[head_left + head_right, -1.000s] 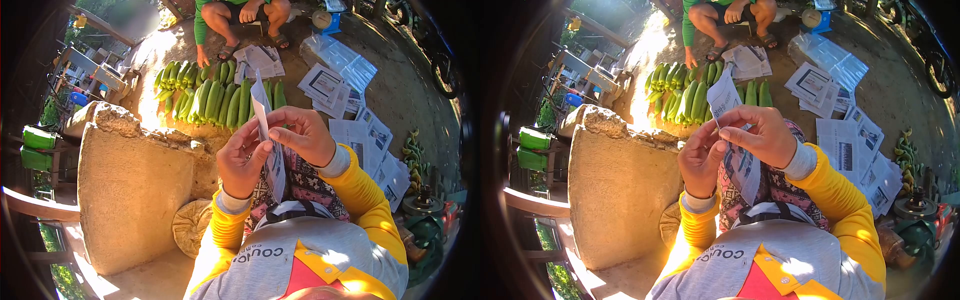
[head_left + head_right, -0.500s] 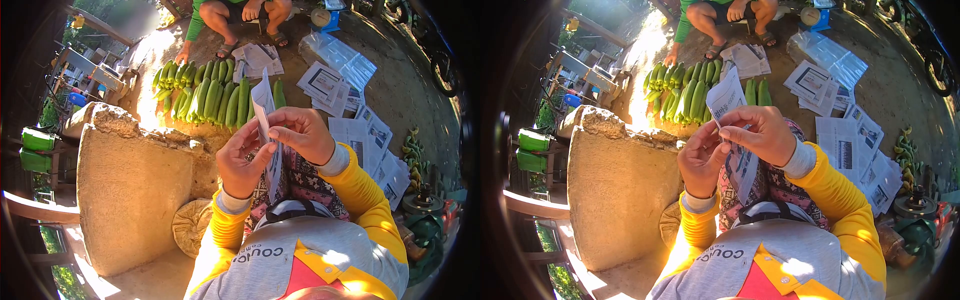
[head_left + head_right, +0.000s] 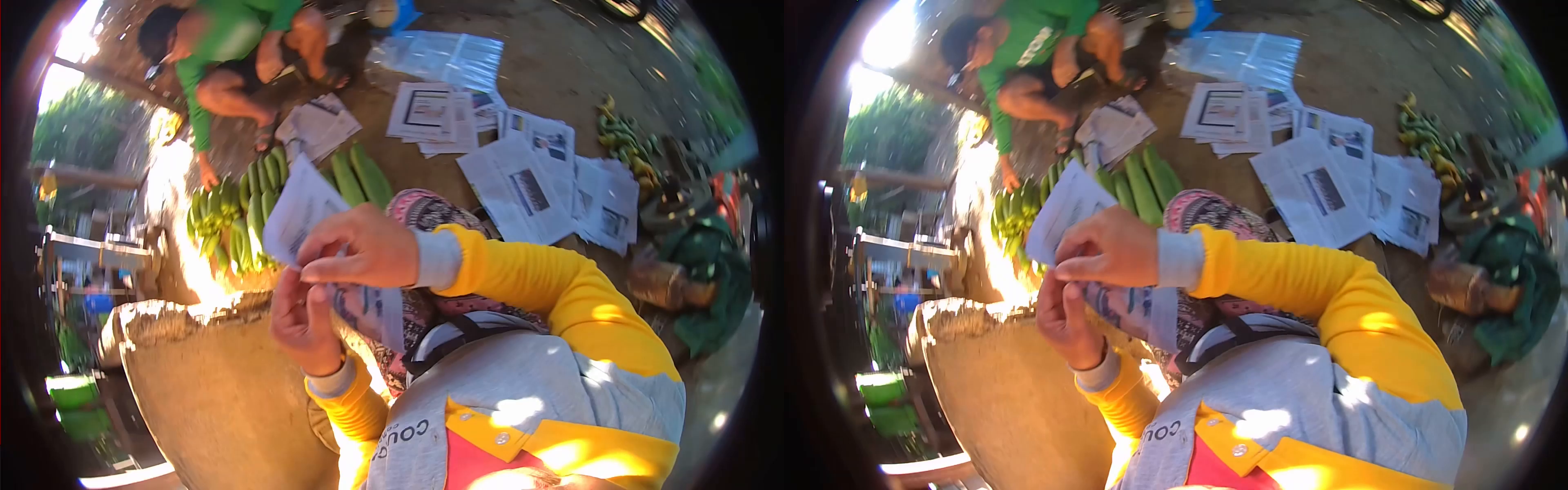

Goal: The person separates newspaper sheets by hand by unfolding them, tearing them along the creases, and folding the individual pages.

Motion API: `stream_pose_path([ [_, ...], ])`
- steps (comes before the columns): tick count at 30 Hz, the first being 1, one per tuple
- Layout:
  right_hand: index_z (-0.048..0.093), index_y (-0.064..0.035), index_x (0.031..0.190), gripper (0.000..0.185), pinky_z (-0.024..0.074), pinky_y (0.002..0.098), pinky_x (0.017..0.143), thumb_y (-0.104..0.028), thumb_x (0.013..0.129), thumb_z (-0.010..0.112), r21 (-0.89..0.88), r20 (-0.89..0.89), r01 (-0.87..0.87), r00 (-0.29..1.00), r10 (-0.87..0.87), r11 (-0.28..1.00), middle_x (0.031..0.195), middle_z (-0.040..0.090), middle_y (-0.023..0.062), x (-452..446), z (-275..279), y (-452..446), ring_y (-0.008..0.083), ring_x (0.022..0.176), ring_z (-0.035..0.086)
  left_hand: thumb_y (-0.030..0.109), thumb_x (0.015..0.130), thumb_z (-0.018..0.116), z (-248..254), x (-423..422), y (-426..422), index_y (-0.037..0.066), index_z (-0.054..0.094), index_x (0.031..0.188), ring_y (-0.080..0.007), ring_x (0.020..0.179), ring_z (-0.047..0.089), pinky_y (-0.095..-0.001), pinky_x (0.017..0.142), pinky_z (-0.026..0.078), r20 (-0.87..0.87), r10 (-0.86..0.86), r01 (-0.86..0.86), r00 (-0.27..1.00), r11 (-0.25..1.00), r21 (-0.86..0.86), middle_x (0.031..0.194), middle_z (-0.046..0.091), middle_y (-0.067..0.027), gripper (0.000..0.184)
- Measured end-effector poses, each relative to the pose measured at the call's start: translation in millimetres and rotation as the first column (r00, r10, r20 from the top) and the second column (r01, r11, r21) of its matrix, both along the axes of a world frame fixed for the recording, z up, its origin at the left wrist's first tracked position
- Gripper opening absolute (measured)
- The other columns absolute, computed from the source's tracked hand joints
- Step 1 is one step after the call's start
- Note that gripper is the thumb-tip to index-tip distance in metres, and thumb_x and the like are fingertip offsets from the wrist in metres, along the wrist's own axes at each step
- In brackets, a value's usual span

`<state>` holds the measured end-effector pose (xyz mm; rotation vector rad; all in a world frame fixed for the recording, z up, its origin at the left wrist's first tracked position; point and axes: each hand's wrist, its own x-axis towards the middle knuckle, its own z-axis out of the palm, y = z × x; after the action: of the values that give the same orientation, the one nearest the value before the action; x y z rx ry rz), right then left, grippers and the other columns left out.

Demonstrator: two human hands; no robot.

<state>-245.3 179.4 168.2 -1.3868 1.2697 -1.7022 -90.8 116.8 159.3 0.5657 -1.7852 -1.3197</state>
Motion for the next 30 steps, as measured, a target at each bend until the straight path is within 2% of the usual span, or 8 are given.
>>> stream_pose_path([
  [2, 0.066, -0.001, 0.089, 0.023, 0.0489, 0.024, 0.061, -0.022, 0.08, 0.066, -0.001, 0.04, 0.007, 0.999, -0.007, 1.0, 0.075, 0.065, 0.0068, 1.0, -3.6, 0.9, 0.0107, 0.068, 0.063, 0.013, 0.088, 0.056, -5.5, 1.5, -2.3, -0.011, 0.051, 0.115, -0.0175, 0.095, 0.058, -0.0282, 0.083, 0.045, 0.021, 0.043, -0.042, 0.999, 0.998, -0.054, 0.105, 0.061, -0.0148, 0.037],
  [6, 0.066, -0.0013, 0.089, 0.022, 0.0489, 0.0242, 0.061, -0.022, 0.08, 0.066, 0.006, 0.123, -0.021, 0.992, 0.021, 1.0, 0.075, 0.066, 0.0065, -0.8, -9.4, 3.6, 0.0106, 0.067, 0.063, 0.012, 0.085, 0.061, -2.6, -3.5, 1.5, -0.013, 0.049, 0.115, -0.0204, 0.097, 0.058, -0.0301, 0.086, 0.045, 0.008, 0.044, -0.044, 0.999, 0.999, 0.025, 0.107, 0.06, -0.0178, 0.041],
  [16, 0.065, -0.0013, 0.088, 0.019, 0.0485, 0.0242, 0.06, -0.019, 0.08, 0.066, -0.017, 0.162, 0.019, 0.987, -0.016, 1.0, 0.075, 0.065, 0.0055, -14.1, -12.3, 12.5, 0.0098, 0.066, 0.062, 0.018, 0.083, 0.066, -2.9, -17.0, 1.9, -0.011, 0.049, 0.117, -0.0183, 0.095, 0.058, -0.0277, 0.084, 0.045, 0.064, 0.017, -0.017, 0.998, 1.0, -0.004, 0.107, 0.06, -0.0161, 0.047],
  [18, 0.065, -0.001, 0.089, 0.018, 0.0481, 0.0237, 0.059, -0.017, 0.081, 0.065, -0.024, 0.123, 0.035, 0.992, -0.032, 0.999, 0.074, 0.065, 0.0048, -17.2, -13.7, 14.6, 0.0094, 0.065, 0.061, 0.017, 0.087, 0.058, -0.9, -23.0, 7.0, -0.011, 0.051, 0.115, -0.0193, 0.097, 0.058, -0.0296, 0.085, 0.045, 0.105, 0.021, -0.016, 0.994, 0.999, -0.049, 0.107, 0.06, -0.0159, 0.041],
  [19, 0.065, -0.0008, 0.089, 0.018, 0.0477, 0.0235, 0.058, -0.017, 0.082, 0.065, -0.002, 0.184, 0.003, 0.983, -0.003, 1.0, 0.074, 0.064, 0.0042, -16.8, -11.9, 14.1, 0.0091, 0.064, 0.06, 0.017, 0.088, 0.054, 2.7, -22.7, 8.2, -0.011, 0.051, 0.114, -0.0198, 0.098, 0.058, -0.0305, 0.086, 0.046, 0.126, 0.045, -0.035, 0.991, 0.996, -0.082, 0.107, 0.06, -0.0158, 0.038],
  [23, 0.063, 0.0003, 0.091, 0.017, 0.0453, 0.0213, 0.055, -0.015, 0.084, 0.063, 0.073, 0.326, -0.115, 0.941, 0.085, 0.991, 0.074, 0.061, 0.0021, -17.2, -5.9, 15.4, 0.0075, 0.062, 0.057, 0.013, 0.086, 0.058, 7.5, -24.6, 10.2, -0.009, 0.053, 0.114, -0.0164, 0.095, 0.058, -0.0272, 0.083, 0.046, 0.068, -0.013, 0.013, 0.998, 1.0, -0.001, 0.105, 0.061, -0.013, 0.036],
  [26, 0.063, -0.0001, 0.091, 0.017, 0.0453, 0.0203, 0.057, -0.015, 0.083, 0.064, 0.068, 0.271, -0.09, 0.96, 0.069, 0.994, 0.081, 0.061, 0.0035, -16.5, -9.7, 11.5, 0.0079, 0.065, 0.057, 0.0, 0.08, 0.065, 11.5, -20.8, 8.2, -0.009, 0.05, 0.116, -0.015, 0.088, 0.06, -0.0247, 0.077, 0.048, 0.062, -0.029, 0.023, 0.998, 0.994, 0.103, 0.099, 0.063, -0.0119, 0.041],
  [30, 0.064, -0.0008, 0.09, 0.017, 0.0464, 0.0214, 0.059, -0.015, 0.082, 0.065, 0.02, 0.168, -0.059, 0.984, 0.055, 0.998, 0.087, 0.06, 0.0045, -12.9, -1.4, 6.0, 0.0087, 0.07, 0.058, -0.004, 0.078, 0.064, 9.5, -16.1, 9.2, -0.01, 0.049, 0.116, -0.0176, 0.096, 0.06, -0.028, 0.083, 0.049, -0.012, -0.022, 0.023, 1.0, 0.992, 0.124, 0.103, 0.063, -0.0153, 0.041],
])
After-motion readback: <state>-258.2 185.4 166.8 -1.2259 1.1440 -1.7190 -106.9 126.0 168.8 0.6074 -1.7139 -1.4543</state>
